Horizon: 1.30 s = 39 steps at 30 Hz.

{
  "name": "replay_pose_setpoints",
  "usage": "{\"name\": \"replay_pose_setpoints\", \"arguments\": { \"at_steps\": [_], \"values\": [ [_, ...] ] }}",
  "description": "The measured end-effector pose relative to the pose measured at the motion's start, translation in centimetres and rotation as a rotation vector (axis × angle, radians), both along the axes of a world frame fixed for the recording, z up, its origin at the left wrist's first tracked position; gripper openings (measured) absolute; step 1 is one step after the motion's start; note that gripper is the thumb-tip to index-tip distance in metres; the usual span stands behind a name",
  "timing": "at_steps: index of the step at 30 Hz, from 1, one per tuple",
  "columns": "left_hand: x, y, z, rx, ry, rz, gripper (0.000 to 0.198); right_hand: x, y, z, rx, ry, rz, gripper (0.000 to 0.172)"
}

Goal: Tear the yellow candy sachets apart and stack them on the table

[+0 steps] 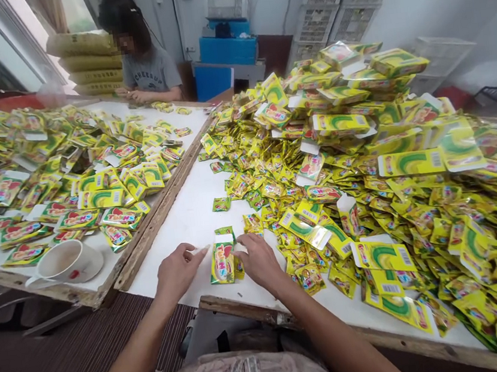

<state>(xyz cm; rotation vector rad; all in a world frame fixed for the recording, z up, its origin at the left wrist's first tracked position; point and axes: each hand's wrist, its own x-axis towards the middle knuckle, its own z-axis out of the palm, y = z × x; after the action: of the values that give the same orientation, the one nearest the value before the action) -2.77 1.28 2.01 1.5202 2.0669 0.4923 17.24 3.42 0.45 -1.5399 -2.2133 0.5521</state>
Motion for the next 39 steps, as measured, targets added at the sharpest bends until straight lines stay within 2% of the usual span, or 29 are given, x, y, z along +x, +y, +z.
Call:
{"name": "replay_pose_setpoints", "arguments": {
  "at_steps": [2, 5, 8, 12, 14, 18, 21, 24, 28, 32, 35, 39],
  "values": [
    [1.8, 0.0, -0.2, -0.004, 0.028, -0.059, 0.048, 0.0, -0.5, -0.7, -0.011, -0.002, -0.018, 0.019],
    [3.2, 0.3, -1.3, -0.002, -0.032, -0.094, 0.044, 0.2, -0.8, -1.2, -0.028, 0.005, 0.056, 0.027],
    [2.0, 0.8, -2.3, 0.058, -0.273, -0.017, 0.036, 0.5, -0.9, -1.2, -0.048, 0.019, 0.075, 0.030],
    [-1.0, 1.2, -2.7, 0.236, -0.482, 0.097, 0.032, 0.1, -1.2, -1.1, -0.066, -0.084, -0.029, 0.028],
    [-1.7, 1.1, -2.9, 0.227, -0.519, 0.076, 0.032, -0.3, -1.4, -1.2, -0.083, -0.108, -0.026, 0.024],
    [-1.3, 0.5, -3.7, 0.158, -0.570, 0.030, 0.036, -0.7, -1.2, -1.4, -0.139, 0.016, -0.026, 0.020],
    [-1.0, 0.0, -4.2, 0.143, -0.616, 0.021, 0.041, -1.1, -0.7, -1.3, -0.195, 0.056, -0.130, 0.020],
    [-1.2, -0.3, -4.3, 0.133, -0.644, 0.029, 0.044, -2.4, -0.2, -1.2, -0.167, 0.001, -0.226, 0.025],
    [-1.7, -0.8, -4.0, 0.130, -0.668, 0.079, 0.048, -4.1, 0.4, -0.9, -0.183, -0.047, -0.185, 0.019],
    [-2.2, -1.2, -3.8, 0.132, -0.675, 0.086, 0.050, -3.8, 0.4, -0.5, -0.216, -0.001, -0.117, 0.014],
    [-2.1, -1.3, -3.8, 0.084, -0.656, 0.041, 0.047, -2.5, 0.1, -0.4, -0.260, 0.166, -0.101, 0.011],
    [-1.7, -1.1, -3.7, 0.018, -0.661, -0.037, 0.043, -1.3, 0.5, 0.2, -0.372, 0.650, -0.168, 0.021]
  ]
}}
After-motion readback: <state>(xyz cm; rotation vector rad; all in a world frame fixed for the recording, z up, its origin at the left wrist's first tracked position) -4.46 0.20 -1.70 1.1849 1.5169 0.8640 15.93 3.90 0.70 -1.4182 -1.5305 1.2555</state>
